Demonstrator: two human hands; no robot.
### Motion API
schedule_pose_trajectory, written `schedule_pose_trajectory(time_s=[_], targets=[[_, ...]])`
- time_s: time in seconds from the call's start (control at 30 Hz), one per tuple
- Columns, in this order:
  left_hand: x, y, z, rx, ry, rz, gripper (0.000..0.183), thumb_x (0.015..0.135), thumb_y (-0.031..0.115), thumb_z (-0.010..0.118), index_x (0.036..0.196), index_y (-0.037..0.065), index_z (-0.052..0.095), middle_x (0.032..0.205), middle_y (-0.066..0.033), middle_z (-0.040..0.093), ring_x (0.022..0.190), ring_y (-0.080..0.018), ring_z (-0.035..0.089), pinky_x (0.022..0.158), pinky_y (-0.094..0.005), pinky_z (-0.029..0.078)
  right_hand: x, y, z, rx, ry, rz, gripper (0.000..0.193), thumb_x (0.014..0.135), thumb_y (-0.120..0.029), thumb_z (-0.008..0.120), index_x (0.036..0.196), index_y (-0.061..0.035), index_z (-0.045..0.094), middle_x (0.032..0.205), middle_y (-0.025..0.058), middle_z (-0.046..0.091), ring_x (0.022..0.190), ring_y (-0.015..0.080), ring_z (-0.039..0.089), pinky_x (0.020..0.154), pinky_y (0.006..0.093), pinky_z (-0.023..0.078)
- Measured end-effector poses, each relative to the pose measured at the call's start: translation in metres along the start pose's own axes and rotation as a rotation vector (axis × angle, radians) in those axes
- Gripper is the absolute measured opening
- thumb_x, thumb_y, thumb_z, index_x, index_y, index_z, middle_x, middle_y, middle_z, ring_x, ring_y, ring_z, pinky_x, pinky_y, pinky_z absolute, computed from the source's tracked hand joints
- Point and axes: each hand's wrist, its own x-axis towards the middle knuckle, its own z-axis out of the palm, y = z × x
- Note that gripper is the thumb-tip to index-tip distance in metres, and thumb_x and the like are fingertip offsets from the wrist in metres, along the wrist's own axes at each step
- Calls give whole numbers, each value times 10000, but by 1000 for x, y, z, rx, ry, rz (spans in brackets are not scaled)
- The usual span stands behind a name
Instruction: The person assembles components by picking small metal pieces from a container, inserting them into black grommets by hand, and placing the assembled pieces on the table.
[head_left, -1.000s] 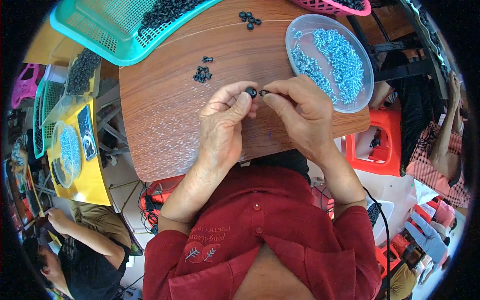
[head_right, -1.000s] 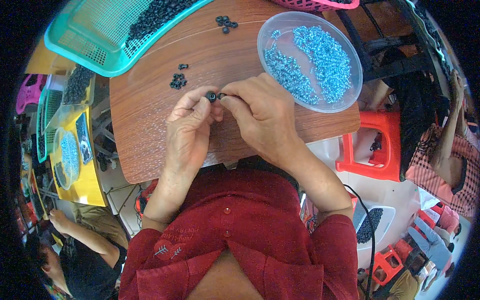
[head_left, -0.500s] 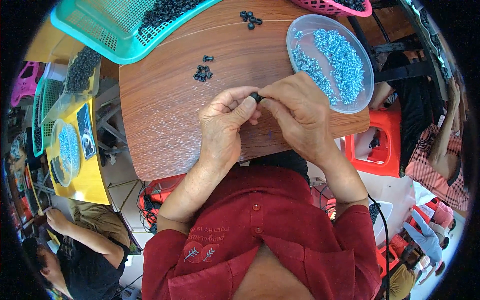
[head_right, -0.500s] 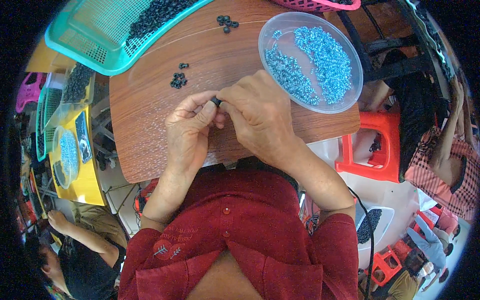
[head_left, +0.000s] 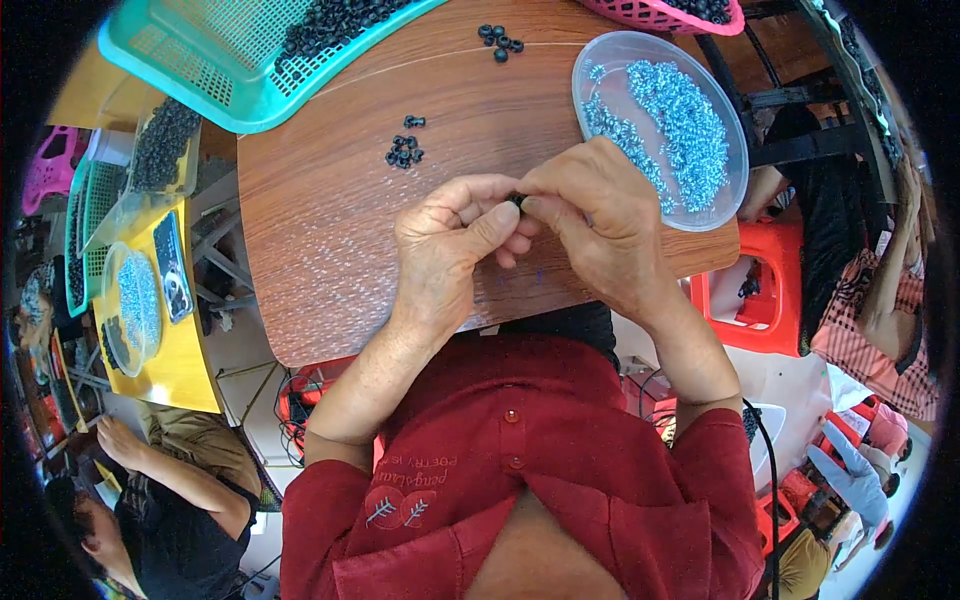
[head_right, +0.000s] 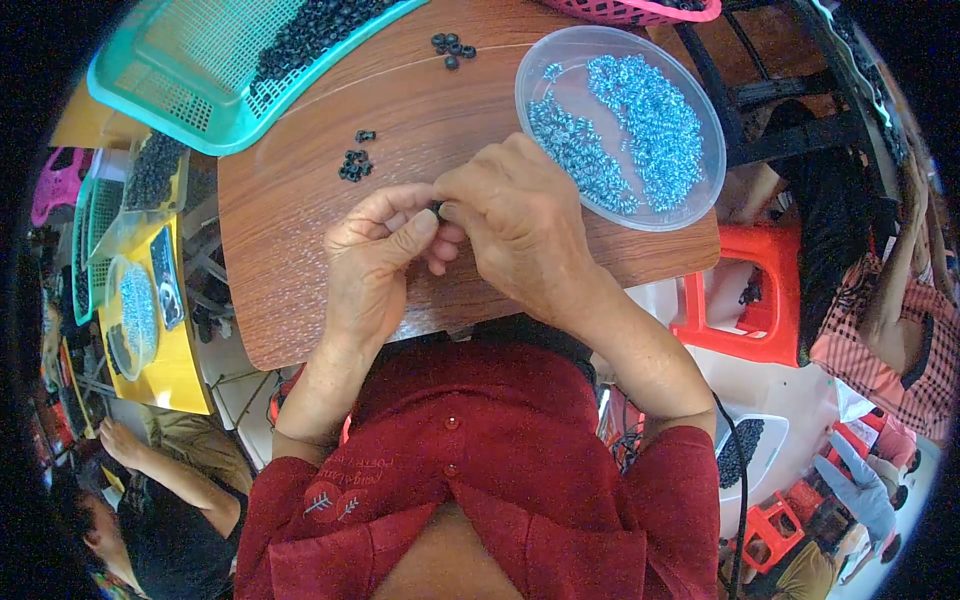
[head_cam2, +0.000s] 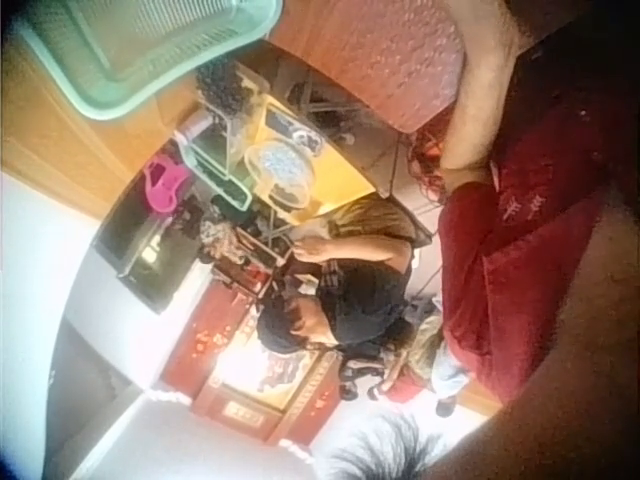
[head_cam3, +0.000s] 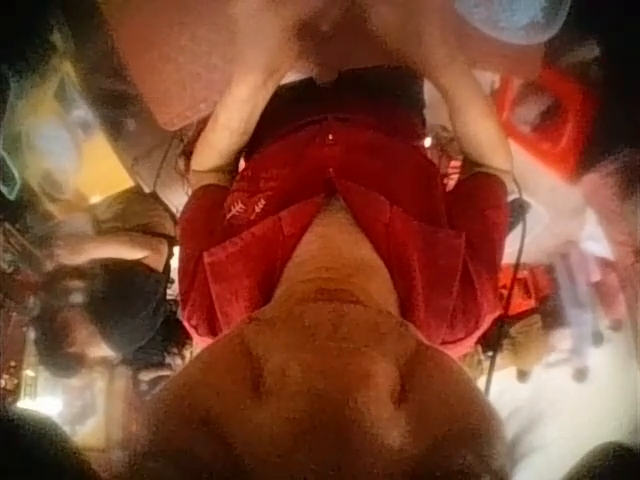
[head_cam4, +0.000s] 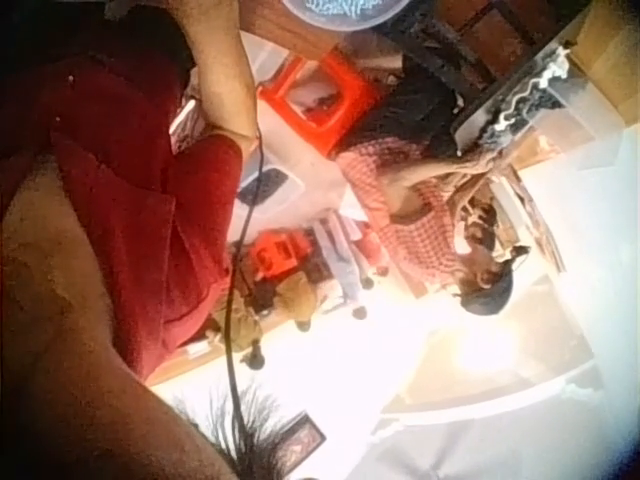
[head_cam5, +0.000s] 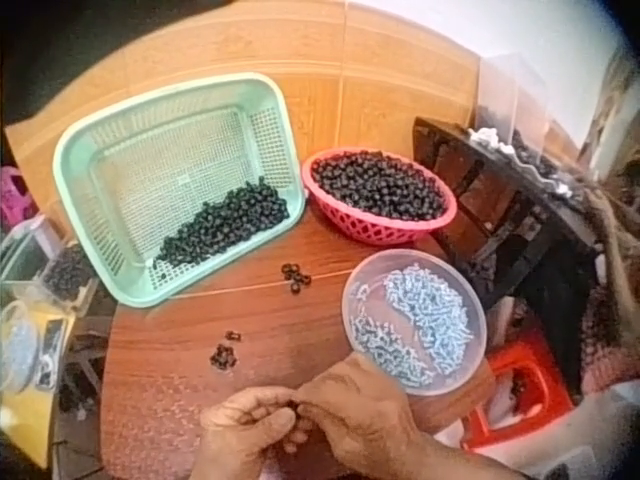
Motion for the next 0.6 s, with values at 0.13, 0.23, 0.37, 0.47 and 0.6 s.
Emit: schedule_pose_trajectory(time_s=[0.13,0.23,0.37,0.47,0.6], targets=[[-1,3,0,16,-38,-21,189,857,54,628,1025,-30,610,803,-129,671,633,-137,625,501,-220,486,-3,-1,-1,23,9,-29,175,675,5,653,830,-75,663,709,59,577,691,249,519,611,346,417],[0,6,0,16,-66,-45,178,858,36,609,1009,-55,586,804,-152,669,626,-157,629,481,-222,485,-5,-5,-2,38,28,-2,192,664,-1,661,842,-74,667,702,54,574,694,246,522,633,346,418],[1,8,1,-91,-24,-165,164,829,40,643,968,-39,609,783,-126,662,588,-142,613,494,-230,482,-9,-6,-4,90,24,41,229,646,-13,680,871,-51,655,737,69,579,727,260,527,659,348,421],[4,3,2,-120,-12,-116,153,817,41,644,943,-40,612,788,-100,650,609,-136,606,549,-235,491,-8,-8,-3,5,52,-6,288,630,-37,708,909,-29,637,808,96,584,766,276,527,680,357,427],[3,2,9,-81,52,-53,159,821,62,648,940,-38,620,820,-72,642,673,-123,605,654,-247,489,-12,-2,3,-90,21,-108,331,598,-59,727,906,-9,616,851,115,570,768,293,515,654,372,432]])
